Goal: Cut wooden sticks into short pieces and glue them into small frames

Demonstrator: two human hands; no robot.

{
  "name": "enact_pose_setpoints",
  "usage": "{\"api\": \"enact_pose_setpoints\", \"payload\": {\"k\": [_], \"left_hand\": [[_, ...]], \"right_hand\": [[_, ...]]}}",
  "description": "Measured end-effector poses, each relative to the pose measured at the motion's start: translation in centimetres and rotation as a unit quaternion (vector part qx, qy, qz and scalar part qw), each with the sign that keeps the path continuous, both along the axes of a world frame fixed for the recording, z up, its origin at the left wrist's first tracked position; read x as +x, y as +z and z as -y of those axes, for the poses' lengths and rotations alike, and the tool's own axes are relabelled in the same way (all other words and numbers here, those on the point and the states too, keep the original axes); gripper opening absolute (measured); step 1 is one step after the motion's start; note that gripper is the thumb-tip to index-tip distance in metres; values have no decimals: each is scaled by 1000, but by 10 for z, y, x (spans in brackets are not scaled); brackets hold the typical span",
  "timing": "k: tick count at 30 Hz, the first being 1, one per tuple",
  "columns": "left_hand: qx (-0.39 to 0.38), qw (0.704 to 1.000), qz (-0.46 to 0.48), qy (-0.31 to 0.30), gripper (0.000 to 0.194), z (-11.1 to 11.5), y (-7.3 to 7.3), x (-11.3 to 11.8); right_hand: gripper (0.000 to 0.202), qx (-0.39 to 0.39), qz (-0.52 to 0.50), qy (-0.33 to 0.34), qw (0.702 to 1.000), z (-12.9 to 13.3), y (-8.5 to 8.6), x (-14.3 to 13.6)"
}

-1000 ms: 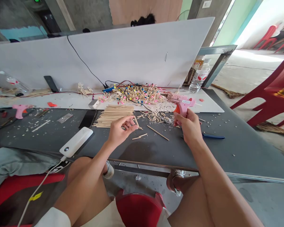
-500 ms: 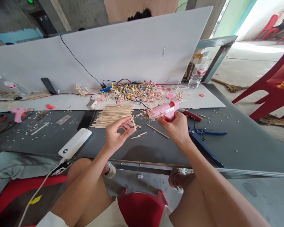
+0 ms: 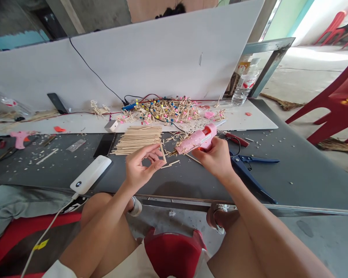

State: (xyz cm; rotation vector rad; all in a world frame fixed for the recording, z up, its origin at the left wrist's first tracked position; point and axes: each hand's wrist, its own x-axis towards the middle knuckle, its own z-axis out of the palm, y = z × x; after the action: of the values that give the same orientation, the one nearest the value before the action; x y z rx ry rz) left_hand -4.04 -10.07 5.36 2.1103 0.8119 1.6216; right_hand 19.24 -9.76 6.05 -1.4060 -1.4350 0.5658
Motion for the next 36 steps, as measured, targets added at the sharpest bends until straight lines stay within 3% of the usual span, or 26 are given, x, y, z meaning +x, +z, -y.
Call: {"api": "enact_pose_setpoints", "payload": {"k": [9,36], "left_hand": [[0,1000,-10,4,39,2,2,-2],[19,999,-25,4,39,3,5,-3]], "right_hand": [[24,-2,5,13,1000,0,-2,2],[38,4,24,36,999,1,0,3]]}}
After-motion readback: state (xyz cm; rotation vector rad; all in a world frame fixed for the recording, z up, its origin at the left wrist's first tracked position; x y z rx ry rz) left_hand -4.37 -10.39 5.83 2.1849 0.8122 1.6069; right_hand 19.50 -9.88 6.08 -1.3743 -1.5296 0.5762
